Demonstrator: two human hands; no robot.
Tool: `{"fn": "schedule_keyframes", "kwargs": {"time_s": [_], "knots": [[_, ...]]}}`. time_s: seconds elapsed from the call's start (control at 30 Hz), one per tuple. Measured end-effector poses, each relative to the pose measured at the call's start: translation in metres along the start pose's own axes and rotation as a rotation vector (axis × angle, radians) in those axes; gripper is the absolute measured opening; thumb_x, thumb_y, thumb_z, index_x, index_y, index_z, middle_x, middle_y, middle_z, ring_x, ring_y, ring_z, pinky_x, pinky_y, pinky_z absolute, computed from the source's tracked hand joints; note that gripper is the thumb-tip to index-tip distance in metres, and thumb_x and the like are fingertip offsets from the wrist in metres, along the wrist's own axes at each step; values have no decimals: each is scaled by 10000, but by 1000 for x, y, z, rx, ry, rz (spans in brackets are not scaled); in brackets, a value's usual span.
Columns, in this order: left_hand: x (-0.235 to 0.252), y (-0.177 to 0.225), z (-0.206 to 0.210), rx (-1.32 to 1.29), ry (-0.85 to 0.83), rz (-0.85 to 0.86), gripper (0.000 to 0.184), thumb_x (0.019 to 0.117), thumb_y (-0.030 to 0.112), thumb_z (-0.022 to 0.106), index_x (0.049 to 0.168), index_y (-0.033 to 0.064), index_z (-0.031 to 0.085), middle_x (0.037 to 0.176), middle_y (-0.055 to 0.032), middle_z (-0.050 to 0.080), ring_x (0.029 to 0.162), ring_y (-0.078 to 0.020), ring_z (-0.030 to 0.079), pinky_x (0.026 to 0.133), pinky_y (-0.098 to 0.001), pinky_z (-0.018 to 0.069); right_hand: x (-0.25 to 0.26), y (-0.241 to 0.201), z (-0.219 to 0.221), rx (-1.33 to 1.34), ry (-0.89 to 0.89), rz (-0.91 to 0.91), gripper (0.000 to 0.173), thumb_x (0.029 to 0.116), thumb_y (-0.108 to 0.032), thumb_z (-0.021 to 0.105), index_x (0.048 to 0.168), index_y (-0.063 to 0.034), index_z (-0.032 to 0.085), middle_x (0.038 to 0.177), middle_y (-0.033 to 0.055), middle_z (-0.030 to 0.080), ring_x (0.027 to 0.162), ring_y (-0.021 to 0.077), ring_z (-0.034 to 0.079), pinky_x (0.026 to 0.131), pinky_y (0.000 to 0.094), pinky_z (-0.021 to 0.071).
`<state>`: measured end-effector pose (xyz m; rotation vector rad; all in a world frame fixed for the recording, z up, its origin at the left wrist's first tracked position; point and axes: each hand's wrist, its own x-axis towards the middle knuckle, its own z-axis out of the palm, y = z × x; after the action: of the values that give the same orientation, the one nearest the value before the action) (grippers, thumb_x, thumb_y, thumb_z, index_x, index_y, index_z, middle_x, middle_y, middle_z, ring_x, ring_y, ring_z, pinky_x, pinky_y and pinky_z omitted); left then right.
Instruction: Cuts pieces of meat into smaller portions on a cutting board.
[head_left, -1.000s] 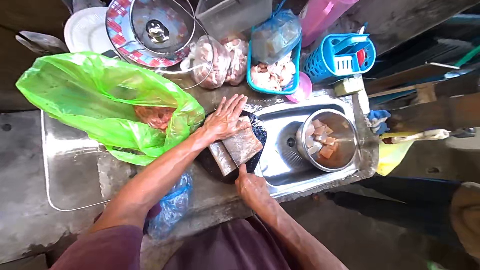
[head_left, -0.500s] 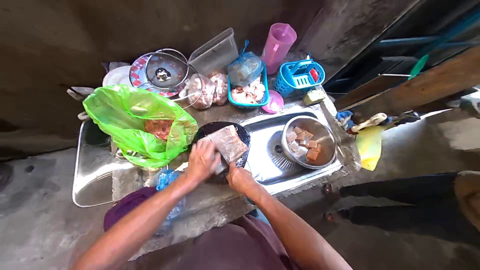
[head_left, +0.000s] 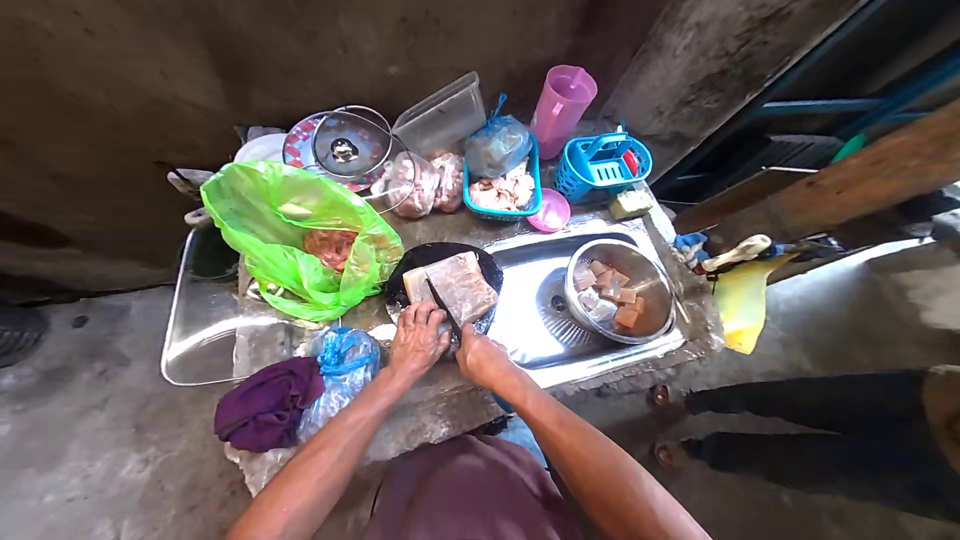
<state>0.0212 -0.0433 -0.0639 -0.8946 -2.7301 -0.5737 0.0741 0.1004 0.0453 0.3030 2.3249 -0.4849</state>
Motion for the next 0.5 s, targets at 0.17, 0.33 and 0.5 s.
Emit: {"fn": "schedule_keyframes", "kwargs": {"time_s": [0.17, 0.33, 0.5], "knots": [[0, 0, 2, -23, 21, -13, 294, 943, 333, 594, 1121, 115, 678, 1264, -158, 661, 1238, -409, 597, 1027, -542, 485, -24, 15, 12, -41, -33, 28, 458, 1070, -264, 428, 1477, -59, 382, 1132, 249, 692, 1069, 434, 703, 883, 609, 555], [0, -1, 4, -12, 57, -22, 284, 940, 334, 590, 1120, 130, 675, 1266, -141, 661, 1243, -393, 596, 1023, -524, 490, -63, 49, 32, -77, -88, 64, 454, 1074, -272, 423, 1464, -39, 403, 1115, 262, 690, 1055, 453, 700, 872, 623, 553], [7, -3, -9, 10, -33, -130, 349, 940, 346, 589, 1174, 102, 677, 1348, -153, 632, 1306, -400, 558, 1045, -564, 458, -108, 90, 35, -148, -120, 70, 409, 1061, -269, 419, 1407, -57, 470, 1020, 249, 710, 998, 449, 715, 831, 613, 556]]}}
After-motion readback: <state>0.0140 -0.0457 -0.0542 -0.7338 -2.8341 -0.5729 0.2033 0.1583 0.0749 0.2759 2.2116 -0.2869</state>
